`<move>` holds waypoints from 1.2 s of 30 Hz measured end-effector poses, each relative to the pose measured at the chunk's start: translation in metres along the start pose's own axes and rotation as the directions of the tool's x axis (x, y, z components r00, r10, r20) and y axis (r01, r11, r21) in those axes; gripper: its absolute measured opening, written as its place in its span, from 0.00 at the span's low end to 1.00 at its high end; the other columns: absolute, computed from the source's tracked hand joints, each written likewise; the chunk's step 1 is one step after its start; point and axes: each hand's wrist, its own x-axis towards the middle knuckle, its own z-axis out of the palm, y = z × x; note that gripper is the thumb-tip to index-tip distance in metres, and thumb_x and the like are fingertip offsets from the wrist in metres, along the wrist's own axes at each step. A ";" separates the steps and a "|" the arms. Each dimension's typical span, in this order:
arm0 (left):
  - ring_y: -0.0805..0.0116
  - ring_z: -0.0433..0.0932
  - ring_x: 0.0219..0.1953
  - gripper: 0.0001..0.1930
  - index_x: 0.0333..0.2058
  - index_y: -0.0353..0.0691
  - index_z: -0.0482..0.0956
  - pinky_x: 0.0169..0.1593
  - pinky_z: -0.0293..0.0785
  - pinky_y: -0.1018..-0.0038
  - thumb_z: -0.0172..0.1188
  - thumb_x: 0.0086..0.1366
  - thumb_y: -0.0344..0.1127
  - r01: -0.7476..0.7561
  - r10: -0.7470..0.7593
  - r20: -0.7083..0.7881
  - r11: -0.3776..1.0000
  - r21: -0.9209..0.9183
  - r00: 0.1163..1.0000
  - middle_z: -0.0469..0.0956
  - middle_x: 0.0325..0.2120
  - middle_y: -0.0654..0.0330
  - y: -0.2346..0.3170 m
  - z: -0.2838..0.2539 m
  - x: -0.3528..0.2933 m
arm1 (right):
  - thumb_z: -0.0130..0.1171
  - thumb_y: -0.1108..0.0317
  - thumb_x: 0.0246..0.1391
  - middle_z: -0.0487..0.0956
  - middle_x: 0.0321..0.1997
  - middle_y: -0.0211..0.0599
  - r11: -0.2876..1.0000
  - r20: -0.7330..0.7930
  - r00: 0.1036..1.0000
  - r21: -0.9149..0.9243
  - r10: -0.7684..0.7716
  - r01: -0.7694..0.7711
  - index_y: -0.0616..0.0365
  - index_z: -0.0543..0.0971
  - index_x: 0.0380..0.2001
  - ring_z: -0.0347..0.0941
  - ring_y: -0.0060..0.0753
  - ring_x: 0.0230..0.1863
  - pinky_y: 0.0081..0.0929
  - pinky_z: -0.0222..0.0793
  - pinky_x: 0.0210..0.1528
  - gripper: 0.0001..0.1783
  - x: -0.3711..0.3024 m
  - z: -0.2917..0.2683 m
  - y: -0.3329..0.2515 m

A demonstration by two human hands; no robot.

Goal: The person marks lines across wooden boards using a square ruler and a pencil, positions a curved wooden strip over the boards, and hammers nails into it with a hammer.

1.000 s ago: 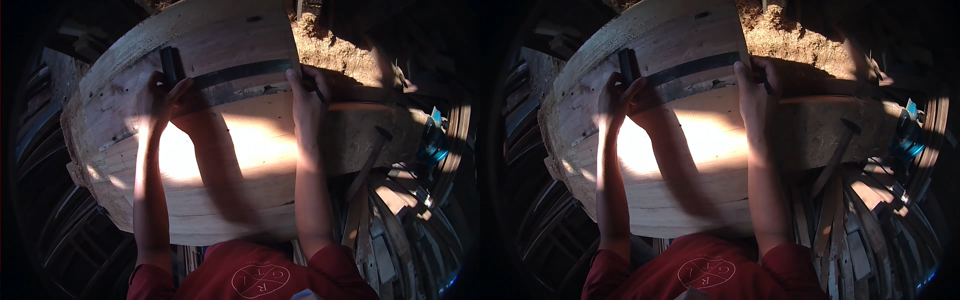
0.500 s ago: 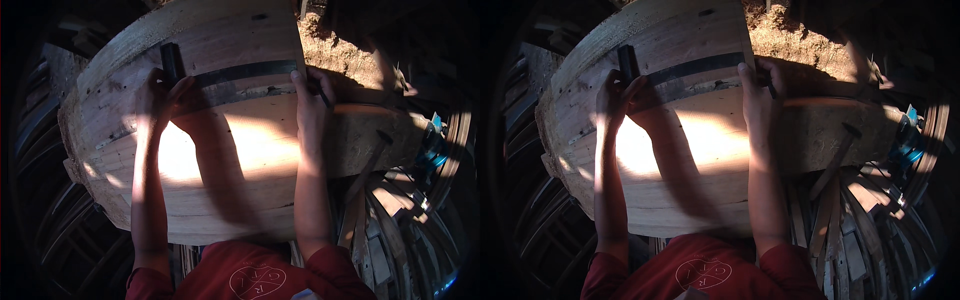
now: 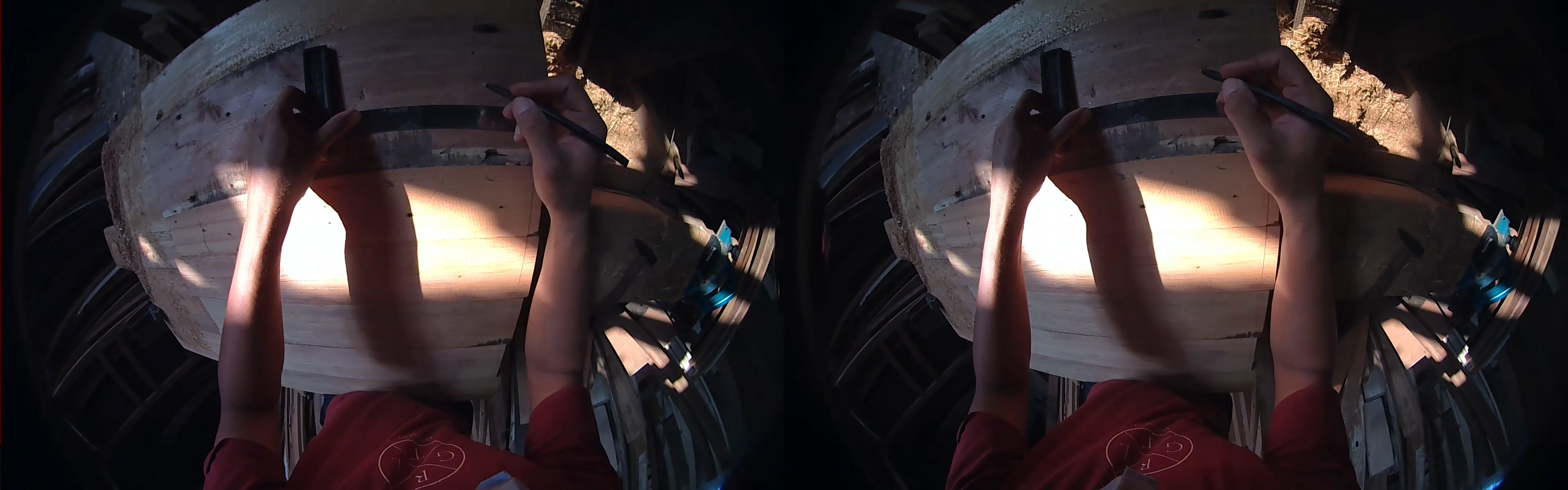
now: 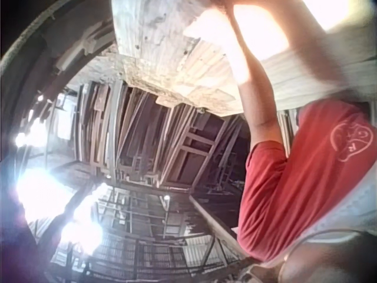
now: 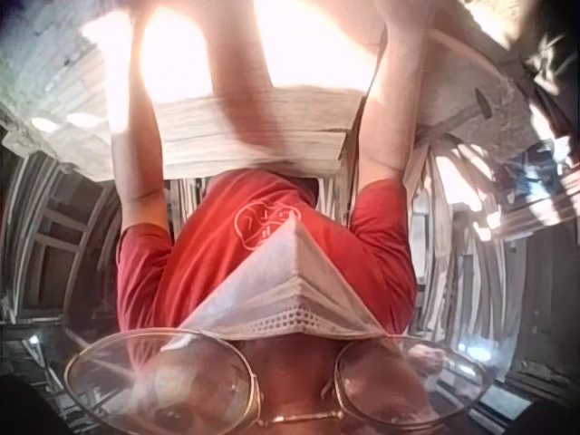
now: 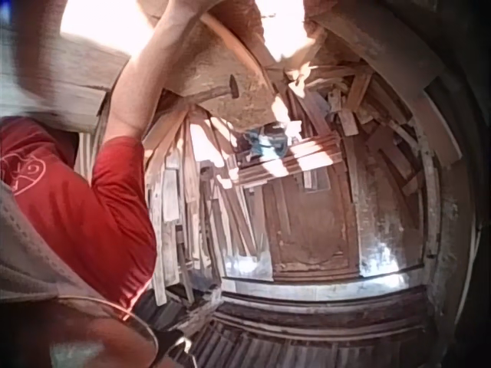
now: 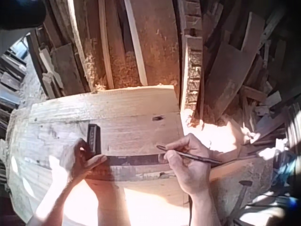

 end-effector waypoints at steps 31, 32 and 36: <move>0.57 0.88 0.30 0.31 0.43 0.34 0.79 0.34 0.80 0.64 0.79 0.57 0.57 0.000 0.000 -0.002 1.000 0.029 1.000 0.86 0.26 0.49 -0.003 0.004 -0.002 | 0.63 0.75 0.56 0.84 0.26 0.31 0.993 0.255 0.966 -0.117 0.034 -0.004 0.61 0.77 0.31 0.79 0.12 0.28 0.16 0.74 0.30 0.04 0.017 0.007 0.034; 0.58 0.88 0.30 0.31 0.43 0.34 0.79 0.34 0.81 0.64 0.79 0.57 0.56 0.001 -0.001 -0.004 1.000 0.025 1.000 0.86 0.25 0.49 -0.001 0.003 -0.003 | 0.63 0.75 0.56 0.84 0.25 0.31 0.991 0.265 0.964 -0.132 0.024 0.011 0.61 0.77 0.31 0.79 0.12 0.28 0.16 0.74 0.30 0.03 0.017 0.007 0.033; 0.58 0.88 0.29 0.30 0.42 0.34 0.80 0.34 0.81 0.64 0.79 0.57 0.56 -0.030 0.030 -0.026 1.000 0.004 0.999 0.86 0.25 0.49 -0.004 0.003 -0.003 | 0.63 0.76 0.56 0.82 0.25 0.29 0.992 0.222 0.975 -0.123 0.006 0.022 0.61 0.78 0.31 0.78 0.12 0.27 0.16 0.74 0.30 0.03 0.016 0.014 0.028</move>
